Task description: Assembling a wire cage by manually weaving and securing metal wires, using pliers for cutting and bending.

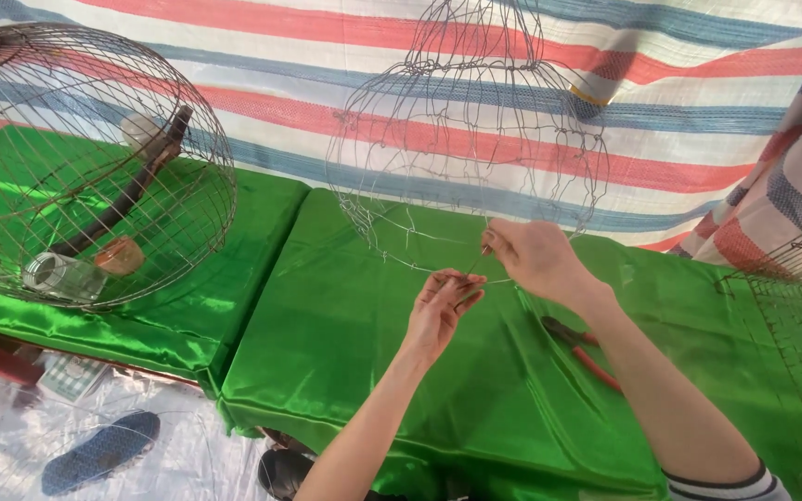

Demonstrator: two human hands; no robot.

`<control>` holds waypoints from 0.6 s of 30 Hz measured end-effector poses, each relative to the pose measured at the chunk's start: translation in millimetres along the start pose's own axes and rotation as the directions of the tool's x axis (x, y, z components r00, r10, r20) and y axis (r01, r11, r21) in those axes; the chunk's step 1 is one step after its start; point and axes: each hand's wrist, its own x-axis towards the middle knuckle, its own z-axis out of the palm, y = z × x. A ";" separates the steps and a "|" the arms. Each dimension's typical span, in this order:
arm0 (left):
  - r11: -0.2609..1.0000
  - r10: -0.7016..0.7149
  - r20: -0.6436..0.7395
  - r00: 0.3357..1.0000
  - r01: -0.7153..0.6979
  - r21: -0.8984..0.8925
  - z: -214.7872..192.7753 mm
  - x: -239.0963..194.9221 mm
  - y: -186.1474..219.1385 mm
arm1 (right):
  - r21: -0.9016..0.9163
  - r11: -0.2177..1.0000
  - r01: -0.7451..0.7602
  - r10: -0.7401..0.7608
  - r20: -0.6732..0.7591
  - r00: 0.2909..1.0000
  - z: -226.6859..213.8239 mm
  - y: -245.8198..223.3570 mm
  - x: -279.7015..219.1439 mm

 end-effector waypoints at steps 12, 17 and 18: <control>0.999 0.015 -0.023 1.000 -0.016 -0.040 3.7 6.1 3.4 | -0.116 0.992 -0.046 0.025 -0.176 0.984 41.8 23.8 11.2; 1.000 0.003 -0.070 0.998 -0.003 0.009 -5.3 9.9 5.9 | -0.102 0.994 -0.049 0.032 -0.160 0.987 42.8 11.3 6.5; 1.000 -0.011 -0.086 0.996 0.011 0.004 -1.4 9.6 9.1 | -0.081 0.996 -0.035 0.022 -0.155 0.988 39.6 7.9 5.9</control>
